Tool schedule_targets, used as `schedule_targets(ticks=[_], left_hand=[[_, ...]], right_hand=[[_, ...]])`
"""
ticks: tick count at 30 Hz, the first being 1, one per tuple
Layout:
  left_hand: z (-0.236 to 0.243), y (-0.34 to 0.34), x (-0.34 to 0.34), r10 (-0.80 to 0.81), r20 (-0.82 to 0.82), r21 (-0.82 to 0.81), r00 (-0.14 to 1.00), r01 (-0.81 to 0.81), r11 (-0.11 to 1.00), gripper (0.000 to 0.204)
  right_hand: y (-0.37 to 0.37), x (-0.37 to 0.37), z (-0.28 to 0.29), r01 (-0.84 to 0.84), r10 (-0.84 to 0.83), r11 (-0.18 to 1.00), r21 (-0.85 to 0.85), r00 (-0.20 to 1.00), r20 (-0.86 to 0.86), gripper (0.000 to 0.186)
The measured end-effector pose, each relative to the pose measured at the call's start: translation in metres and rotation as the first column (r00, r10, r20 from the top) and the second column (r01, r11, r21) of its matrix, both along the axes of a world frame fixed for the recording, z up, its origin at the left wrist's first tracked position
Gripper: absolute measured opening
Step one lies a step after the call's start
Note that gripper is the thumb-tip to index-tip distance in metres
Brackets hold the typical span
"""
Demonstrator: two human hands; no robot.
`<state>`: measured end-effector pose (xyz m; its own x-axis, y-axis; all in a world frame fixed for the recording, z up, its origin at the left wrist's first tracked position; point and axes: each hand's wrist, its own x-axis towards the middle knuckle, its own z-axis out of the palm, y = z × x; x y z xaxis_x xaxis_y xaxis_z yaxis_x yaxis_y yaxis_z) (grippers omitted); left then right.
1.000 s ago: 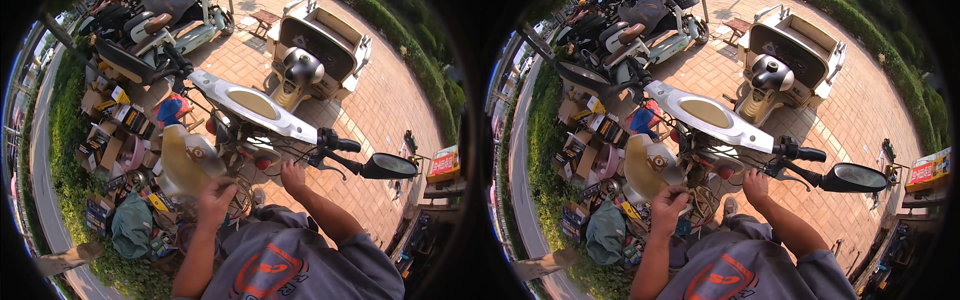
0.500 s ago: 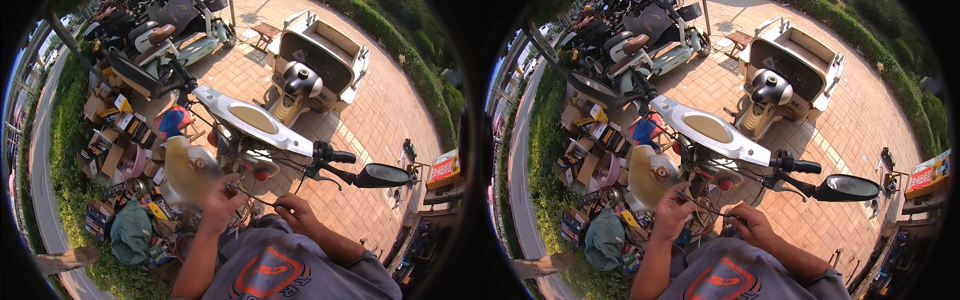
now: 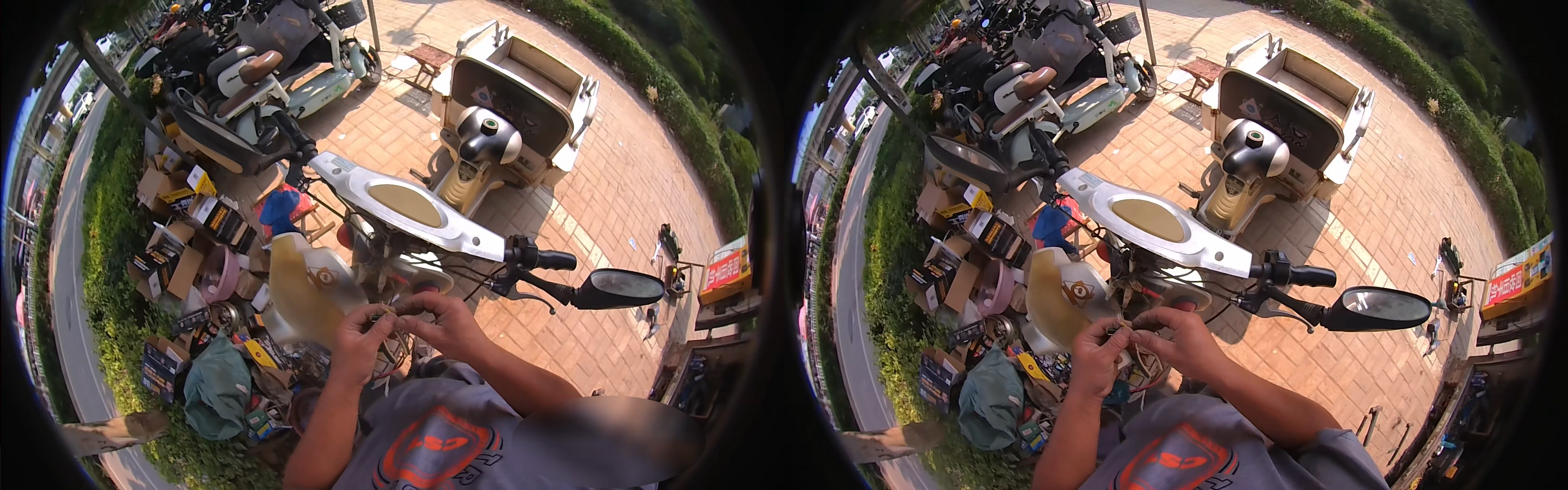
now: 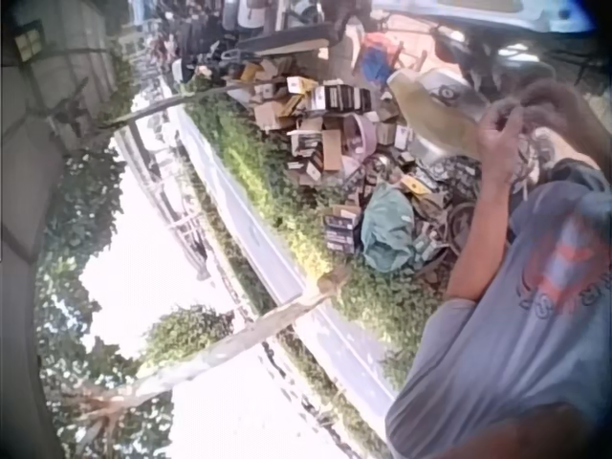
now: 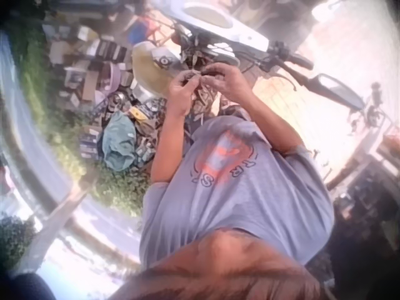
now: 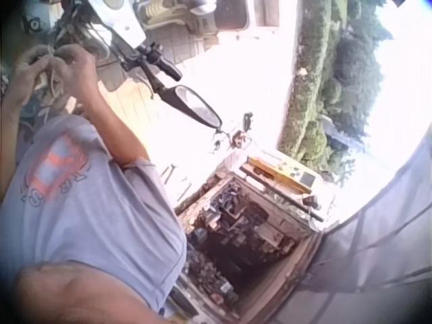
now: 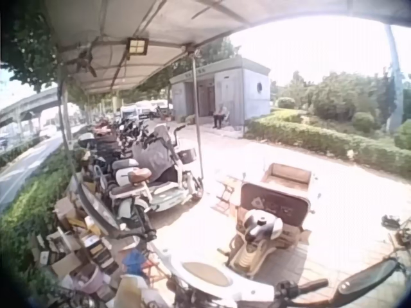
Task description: The person works on the front handlebar area of a parked scooter, using pliers to strip and twist wires and repeatedly testing the controls. The person also briefly reaches into a nearby pile of boxes and bags to retrieve items before returning to the scooter.
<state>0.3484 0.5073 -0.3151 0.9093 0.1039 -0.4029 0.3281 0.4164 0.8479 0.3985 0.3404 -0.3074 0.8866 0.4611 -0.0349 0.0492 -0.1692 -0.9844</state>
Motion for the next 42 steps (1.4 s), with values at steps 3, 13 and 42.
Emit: schedule_targets(ticks=[3, 13, 42], left_hand=[[0.003, 0.0, -0.001, 0.081, 0.067, -0.021, 0.994, -0.08, 0.997, 0.01], [-0.003, 0.002, 0.001, 0.044, 0.086, -0.046, 0.995, -0.04, 0.998, 0.012], [0.0, -0.004, 0.0, 0.04, 0.161, -0.18, 0.986, -0.01, 0.984, 0.024]], right_hand=[[0.007, 0.002, -0.003, -0.017, 0.086, 0.984, 0.18, 0.919, -0.385, 0.024], [0.01, -0.001, -0.02, 0.102, 0.081, 0.932, 0.347, 0.877, -0.475, 0.019], [-0.018, 0.005, -0.024, 0.059, 0.028, 0.954, 0.292, 0.959, -0.282, 0.016]])
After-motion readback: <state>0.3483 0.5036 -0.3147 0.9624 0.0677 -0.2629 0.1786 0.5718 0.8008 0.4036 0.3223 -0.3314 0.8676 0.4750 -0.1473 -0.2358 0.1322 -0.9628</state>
